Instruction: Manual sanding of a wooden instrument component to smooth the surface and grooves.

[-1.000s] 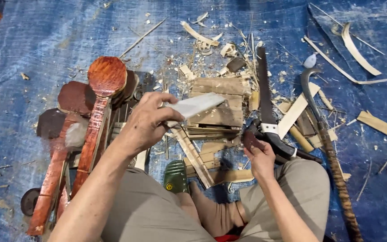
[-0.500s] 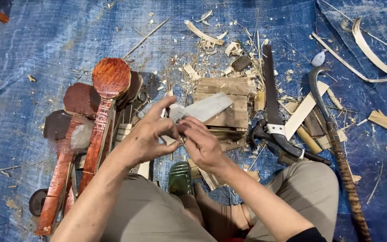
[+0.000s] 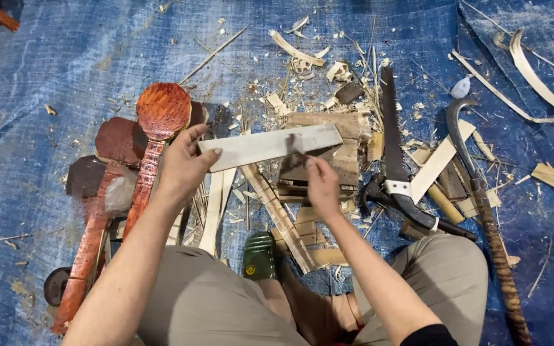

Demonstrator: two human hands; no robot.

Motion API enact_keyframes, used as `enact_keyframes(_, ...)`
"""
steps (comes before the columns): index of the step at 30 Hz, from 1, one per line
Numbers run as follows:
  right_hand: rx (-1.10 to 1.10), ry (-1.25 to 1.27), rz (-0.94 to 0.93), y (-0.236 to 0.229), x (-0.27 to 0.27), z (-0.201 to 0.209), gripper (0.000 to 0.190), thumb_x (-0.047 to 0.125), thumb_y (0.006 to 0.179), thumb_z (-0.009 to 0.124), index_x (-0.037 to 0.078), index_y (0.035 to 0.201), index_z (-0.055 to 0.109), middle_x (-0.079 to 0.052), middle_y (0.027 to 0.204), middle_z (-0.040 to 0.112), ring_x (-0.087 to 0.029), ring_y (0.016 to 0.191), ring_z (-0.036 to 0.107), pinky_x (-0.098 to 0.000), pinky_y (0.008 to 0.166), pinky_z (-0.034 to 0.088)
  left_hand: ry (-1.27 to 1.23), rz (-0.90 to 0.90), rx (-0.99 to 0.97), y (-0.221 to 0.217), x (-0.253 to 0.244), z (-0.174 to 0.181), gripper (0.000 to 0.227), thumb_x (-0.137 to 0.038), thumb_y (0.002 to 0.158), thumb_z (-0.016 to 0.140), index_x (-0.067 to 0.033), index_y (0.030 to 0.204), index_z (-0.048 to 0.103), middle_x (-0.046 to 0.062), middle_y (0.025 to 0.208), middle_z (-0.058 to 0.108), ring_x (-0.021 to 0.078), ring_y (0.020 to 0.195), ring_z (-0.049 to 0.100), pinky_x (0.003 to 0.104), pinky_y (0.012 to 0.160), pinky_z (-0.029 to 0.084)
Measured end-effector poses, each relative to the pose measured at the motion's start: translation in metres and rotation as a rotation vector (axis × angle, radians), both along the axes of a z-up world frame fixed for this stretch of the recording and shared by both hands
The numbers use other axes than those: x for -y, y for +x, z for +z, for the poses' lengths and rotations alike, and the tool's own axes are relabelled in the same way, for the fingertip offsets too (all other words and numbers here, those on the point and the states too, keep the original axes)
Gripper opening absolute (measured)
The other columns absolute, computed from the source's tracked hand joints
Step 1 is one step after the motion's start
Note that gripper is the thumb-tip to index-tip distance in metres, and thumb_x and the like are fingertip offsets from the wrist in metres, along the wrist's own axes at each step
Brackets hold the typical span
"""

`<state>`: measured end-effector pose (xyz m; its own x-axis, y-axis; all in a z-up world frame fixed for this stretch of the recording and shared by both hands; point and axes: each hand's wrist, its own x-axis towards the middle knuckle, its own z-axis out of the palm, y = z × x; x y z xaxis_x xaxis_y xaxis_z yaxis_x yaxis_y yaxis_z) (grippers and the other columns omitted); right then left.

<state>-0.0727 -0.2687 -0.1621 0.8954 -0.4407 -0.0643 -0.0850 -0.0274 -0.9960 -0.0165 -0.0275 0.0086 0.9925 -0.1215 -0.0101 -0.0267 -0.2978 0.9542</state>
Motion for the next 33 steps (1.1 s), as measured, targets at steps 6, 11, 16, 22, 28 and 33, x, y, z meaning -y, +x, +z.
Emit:
enact_keyframes(6,0.040,0.232,-0.353,-0.023,0.028,0.029,0.019,0.015,0.106,0.058,-0.002,0.112,0.065,-0.024,0.116,0.067,-0.027,0.107,0.065,-0.0493,0.093,0.061,-0.083,0.036,-0.276,-0.007,0.005,0.014,0.045,-0.001,0.088,0.071,0.0021,0.131,0.061,0.024,0.098,0.072,0.0248,0.079,0.067,0.035,0.067,0.058)
enact_keyframes(11,0.046,-0.133,0.030,-0.038,-0.021,0.079,0.016,0.026,0.107,0.051,0.015,0.102,0.062,-0.015,0.145,0.059,-0.036,0.131,0.058,-0.0528,0.104,0.052,-0.164,0.023,-0.359,-0.029,0.023,0.001,0.043,-0.016,0.093,0.068,0.0024,0.132,0.065,0.025,0.110,0.073,0.0286,0.092,0.072,0.046,0.077,0.061)
enact_keyframes(16,0.535,-0.389,0.192,-0.050,-0.070,0.088,0.003,0.013,0.102,0.059,0.011,0.102,0.057,-0.014,0.138,0.063,-0.036,0.135,0.053,-0.0546,0.119,0.038,-0.213,0.010,-0.500,-0.047,0.036,-0.003,0.052,-0.021,0.099,0.060,-0.0054,0.148,0.051,0.030,0.134,0.059,0.0380,0.122,0.055,0.055,0.095,0.044)
enact_keyframes(22,0.656,-0.435,0.296,-0.042,-0.053,0.072,0.026,0.013,0.102,0.056,0.007,0.126,0.064,-0.016,0.136,0.065,-0.037,0.134,0.054,-0.0561,0.118,0.040,-0.343,-0.026,-0.526,-0.061,0.028,-0.006,0.048,0.001,0.091,0.062,0.0005,0.138,0.057,0.029,0.093,0.068,0.0329,0.062,0.072,0.035,0.033,0.056)
enact_keyframes(28,0.549,-0.507,0.193,-0.017,-0.029,0.013,0.028,0.011,0.100,0.054,0.006,0.124,0.068,-0.018,0.132,0.067,-0.035,0.128,0.059,-0.0508,0.113,0.045,-0.332,-0.068,-0.582,-0.056,0.011,-0.007,0.052,-0.001,0.093,0.056,-0.0024,0.144,0.053,0.038,0.101,0.066,0.0442,0.071,0.076,0.029,0.027,0.052)
enact_keyframes(33,0.176,-0.501,-0.043,0.024,0.045,-0.078,0.028,0.016,0.103,0.058,0.002,0.126,0.068,-0.025,0.126,0.068,-0.040,0.121,0.063,-0.0514,0.108,0.050,-0.292,-0.085,-0.608,-0.054,0.009,0.003,0.050,-0.005,0.094,0.057,-0.0064,0.145,0.056,0.041,0.103,0.067,0.0452,0.067,0.075,0.028,0.026,0.048)
